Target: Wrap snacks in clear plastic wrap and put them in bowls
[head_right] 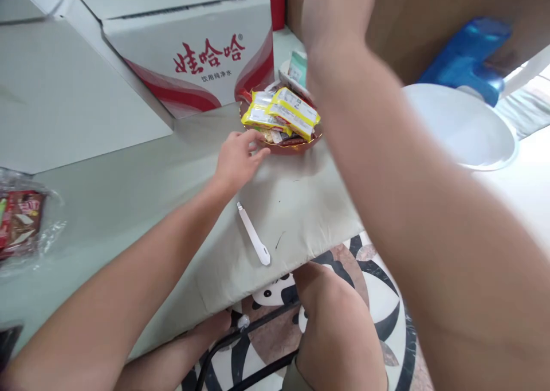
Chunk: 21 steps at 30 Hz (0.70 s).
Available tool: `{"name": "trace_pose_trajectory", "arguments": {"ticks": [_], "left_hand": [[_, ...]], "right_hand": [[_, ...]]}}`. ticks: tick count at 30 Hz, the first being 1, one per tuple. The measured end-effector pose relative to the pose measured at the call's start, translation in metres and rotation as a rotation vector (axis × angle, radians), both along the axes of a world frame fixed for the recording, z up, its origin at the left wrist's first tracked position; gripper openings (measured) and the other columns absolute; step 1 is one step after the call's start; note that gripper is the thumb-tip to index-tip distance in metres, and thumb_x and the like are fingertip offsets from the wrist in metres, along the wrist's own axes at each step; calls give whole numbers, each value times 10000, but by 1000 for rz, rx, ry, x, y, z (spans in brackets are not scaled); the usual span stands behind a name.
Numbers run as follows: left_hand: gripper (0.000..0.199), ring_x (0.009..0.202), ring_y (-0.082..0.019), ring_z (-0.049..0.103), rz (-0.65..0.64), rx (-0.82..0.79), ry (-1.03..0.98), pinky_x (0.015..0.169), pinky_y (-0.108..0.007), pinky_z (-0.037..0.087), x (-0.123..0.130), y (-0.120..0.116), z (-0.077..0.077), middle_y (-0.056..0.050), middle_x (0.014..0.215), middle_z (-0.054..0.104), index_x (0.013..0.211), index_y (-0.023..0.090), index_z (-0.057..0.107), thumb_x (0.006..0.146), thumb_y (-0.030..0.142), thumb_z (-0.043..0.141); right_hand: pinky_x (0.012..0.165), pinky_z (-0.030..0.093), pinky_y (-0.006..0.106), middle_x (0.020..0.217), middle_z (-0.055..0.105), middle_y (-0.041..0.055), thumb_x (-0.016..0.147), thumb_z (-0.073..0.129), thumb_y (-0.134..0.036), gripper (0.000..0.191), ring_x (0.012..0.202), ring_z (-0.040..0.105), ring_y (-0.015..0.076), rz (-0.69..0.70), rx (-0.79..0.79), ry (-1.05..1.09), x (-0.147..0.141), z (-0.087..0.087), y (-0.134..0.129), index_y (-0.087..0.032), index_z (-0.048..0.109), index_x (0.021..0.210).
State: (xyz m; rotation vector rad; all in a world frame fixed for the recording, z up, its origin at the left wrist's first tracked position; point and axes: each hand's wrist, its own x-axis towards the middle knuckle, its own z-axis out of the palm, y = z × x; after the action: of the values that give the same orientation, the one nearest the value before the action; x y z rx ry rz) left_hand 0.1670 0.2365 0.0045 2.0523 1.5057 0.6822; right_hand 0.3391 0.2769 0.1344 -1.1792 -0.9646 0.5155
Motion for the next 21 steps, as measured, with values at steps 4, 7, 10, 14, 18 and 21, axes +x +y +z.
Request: {"name": "trace_pose_trajectory", "arguments": {"ticks": [4, 7, 10, 14, 18, 21], "left_hand": [[211, 1022, -249, 676, -43, 112, 95, 940, -371, 535, 20, 6, -1, -117, 1139, 674, 1137, 221, 733, 962, 279, 630], [173, 1012, -281, 678, -99, 140, 154, 943, -405, 515, 36, 15, 1, -98, 1027, 732, 1072, 227, 739, 952, 314, 650], [165, 1043, -303, 681, -153, 166, 188, 955, -418, 502, 56, 27, 2, -107, 1024, 758, 1039, 221, 744, 952, 318, 644], [192, 1120, -322, 673, -161, 167, 167, 992, -430, 490, 84, 44, 0, -134, 1103, 755, 1076, 207, 750, 954, 297, 632], [257, 1150, -306, 674, -189, 159, 146, 1027, -420, 482, 107, 65, -3, -120, 1124, 758, 1131, 212, 745, 964, 208, 551], [485, 1236, -283, 652, -275, 120, 113, 1065, -379, 462, 124, 77, -6, -103, 1240, 735, 1351, 195, 657, 891, 84, 551]], "right_hand": [[676, 563, 224, 718, 527, -60, 838, 486, -31, 213, 666, 652, 66, 207, 46, 442, -87, -43, -162, -230, 487, 761], [549, 495, 231, 728, 571, -61, 824, 553, -99, 136, 563, 606, 75, 129, -32, 461, -110, -106, -221, -235, 546, 825], [552, 475, 244, 737, 573, -63, 809, 583, -168, 88, 553, 600, 79, 72, -154, 496, -96, -147, -207, -228, 524, 835], [597, 476, 261, 778, 561, -63, 787, 577, -261, 125, 604, 616, 86, -82, -135, 607, -65, -161, -163, -236, 493, 876], [612, 459, 258, 761, 540, -72, 807, 584, -278, 137, 627, 599, 84, -89, -211, 641, -59, -160, -159, -237, 499, 906], [634, 462, 261, 756, 540, -75, 811, 593, -261, 152, 647, 592, 87, -65, -209, 613, -60, -159, -169, -241, 502, 931]]}}
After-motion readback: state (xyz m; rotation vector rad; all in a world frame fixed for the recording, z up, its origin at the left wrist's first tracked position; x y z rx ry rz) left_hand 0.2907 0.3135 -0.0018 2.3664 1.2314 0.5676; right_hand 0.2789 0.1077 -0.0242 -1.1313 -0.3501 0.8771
